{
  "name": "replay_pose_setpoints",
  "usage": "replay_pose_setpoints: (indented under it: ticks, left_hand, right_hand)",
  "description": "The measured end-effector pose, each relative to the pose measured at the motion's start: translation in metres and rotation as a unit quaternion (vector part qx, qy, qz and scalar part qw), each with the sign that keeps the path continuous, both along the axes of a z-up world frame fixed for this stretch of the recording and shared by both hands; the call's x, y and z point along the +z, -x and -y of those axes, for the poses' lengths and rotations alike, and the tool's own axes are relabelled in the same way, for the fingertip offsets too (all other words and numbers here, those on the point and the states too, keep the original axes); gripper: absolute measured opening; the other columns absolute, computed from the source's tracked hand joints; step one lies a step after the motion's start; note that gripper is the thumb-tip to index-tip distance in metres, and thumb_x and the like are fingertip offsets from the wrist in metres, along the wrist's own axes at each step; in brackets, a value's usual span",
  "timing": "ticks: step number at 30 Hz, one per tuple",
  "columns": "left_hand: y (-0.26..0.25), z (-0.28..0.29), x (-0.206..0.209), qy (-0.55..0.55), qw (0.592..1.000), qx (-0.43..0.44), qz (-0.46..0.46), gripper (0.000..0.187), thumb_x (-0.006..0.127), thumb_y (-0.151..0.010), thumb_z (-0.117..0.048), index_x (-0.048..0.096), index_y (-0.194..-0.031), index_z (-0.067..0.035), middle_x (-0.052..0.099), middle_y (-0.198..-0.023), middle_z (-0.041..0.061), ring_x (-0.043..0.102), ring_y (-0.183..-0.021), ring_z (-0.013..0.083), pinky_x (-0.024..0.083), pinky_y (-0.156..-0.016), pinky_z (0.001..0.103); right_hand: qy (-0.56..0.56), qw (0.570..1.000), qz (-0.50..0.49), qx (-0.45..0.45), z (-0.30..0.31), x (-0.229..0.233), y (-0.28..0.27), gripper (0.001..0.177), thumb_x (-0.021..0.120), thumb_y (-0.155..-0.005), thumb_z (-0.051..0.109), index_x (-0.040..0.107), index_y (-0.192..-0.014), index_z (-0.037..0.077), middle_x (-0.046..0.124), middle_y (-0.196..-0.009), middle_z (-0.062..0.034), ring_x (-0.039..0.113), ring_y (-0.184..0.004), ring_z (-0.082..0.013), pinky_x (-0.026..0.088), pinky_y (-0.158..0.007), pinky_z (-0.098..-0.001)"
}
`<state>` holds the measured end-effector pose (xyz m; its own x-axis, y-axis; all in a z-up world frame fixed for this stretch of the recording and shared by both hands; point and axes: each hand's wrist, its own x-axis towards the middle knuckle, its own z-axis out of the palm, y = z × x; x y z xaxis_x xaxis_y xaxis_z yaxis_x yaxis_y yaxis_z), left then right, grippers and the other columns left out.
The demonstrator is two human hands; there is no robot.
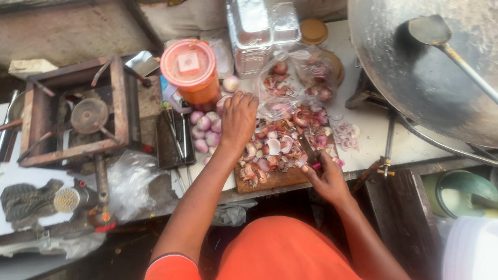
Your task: The person peels red onions one by one using a small knife on a wooden cutting board. They remove the outer layers and place the peeled onions into a plastic bag while discarding the skins onto the board.
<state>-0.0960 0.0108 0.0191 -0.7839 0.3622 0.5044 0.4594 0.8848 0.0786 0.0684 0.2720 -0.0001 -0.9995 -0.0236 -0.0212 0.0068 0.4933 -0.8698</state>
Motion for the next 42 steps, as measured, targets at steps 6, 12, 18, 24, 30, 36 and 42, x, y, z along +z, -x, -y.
replay_pose_setpoints:
  ticks: [6,12,18,24,30,36,42]
  left_hand:
    - [0.077,-0.075,-0.021,-0.056,0.993,-0.093,0.054,0.024,0.063,-0.088,-0.006,0.068,-0.111,-0.004,0.069,-0.116,0.012,0.065,-0.106,0.0314,0.055,-0.088,0.044]
    - [0.169,-0.127,-0.072,0.053,0.990,0.019,0.127,0.036,0.067,-0.092,-0.012,0.061,-0.126,-0.004,0.064,-0.121,0.014,0.068,-0.107,0.0314,0.060,-0.084,0.044]
    - [0.189,-0.136,-0.105,0.037,0.977,0.047,0.206,0.061,0.084,-0.078,-0.021,0.054,-0.124,0.003,0.060,-0.122,0.021,0.065,-0.109,0.0357,0.059,-0.085,0.043]
    - [0.158,-0.130,-0.037,-0.030,0.957,0.026,0.289,0.043,0.081,-0.080,-0.016,0.060,-0.115,-0.003,0.065,-0.119,0.020,0.066,-0.108,0.0374,0.056,-0.089,0.047]
    - [0.036,-0.054,0.065,-0.285,0.941,-0.094,0.159,0.061,0.086,-0.084,-0.017,0.059,-0.139,-0.012,0.071,-0.127,0.012,0.074,-0.106,0.0271,0.059,-0.088,0.039]
    - [-0.110,0.037,0.077,-0.489,0.849,-0.033,0.199,0.058,0.084,-0.091,-0.011,0.059,-0.142,0.000,0.072,-0.124,0.010,0.070,-0.104,0.0145,0.059,-0.083,0.026]
    - [-0.183,0.053,0.018,-0.584,0.747,0.088,0.304,0.061,0.084,-0.084,-0.012,0.059,-0.138,-0.001,0.073,-0.117,0.009,0.068,-0.089,0.0119,0.057,-0.068,0.023]
  right_hand:
    - [0.182,0.980,0.071,-0.030,-0.017,-0.017,-0.050,0.040,0.056,-0.095,0.014,0.050,-0.134,0.004,0.057,-0.096,-0.0065,0.058,-0.079,-0.0143,0.052,-0.069,-0.0319]
    - [0.036,0.999,0.009,0.014,-0.027,-0.008,-0.079,0.037,0.066,-0.094,0.014,0.063,-0.130,0.003,0.065,-0.097,-0.0089,0.066,-0.082,-0.0203,0.054,-0.072,-0.0343]
    - [0.036,0.994,0.081,0.059,-0.019,0.019,-0.092,0.037,0.065,-0.093,0.013,0.067,-0.130,0.008,0.065,-0.103,-0.0089,0.068,-0.084,-0.0241,0.054,-0.073,-0.0342]
    - [-0.044,0.982,0.084,0.162,0.011,0.037,-0.063,0.040,0.069,-0.090,0.017,0.069,-0.129,0.011,0.068,-0.102,-0.0099,0.068,-0.093,-0.0294,0.053,-0.078,-0.0399]
    - [-0.151,0.944,-0.095,0.277,0.065,0.025,-0.019,0.031,0.069,-0.089,0.020,0.071,-0.117,0.007,0.069,-0.105,-0.0139,0.066,-0.100,-0.0347,0.052,-0.084,-0.0448]
    - [-0.258,0.931,-0.032,0.254,0.082,0.009,0.029,0.026,0.065,-0.091,0.020,0.072,-0.114,0.009,0.070,-0.099,-0.0141,0.068,-0.096,-0.0351,0.053,-0.082,-0.0482]
    - [-0.258,0.938,0.002,0.231,0.076,0.000,0.058,0.027,0.067,-0.088,0.022,0.074,-0.111,0.011,0.072,-0.099,-0.0185,0.067,-0.098,-0.0397,0.052,-0.085,-0.0509]
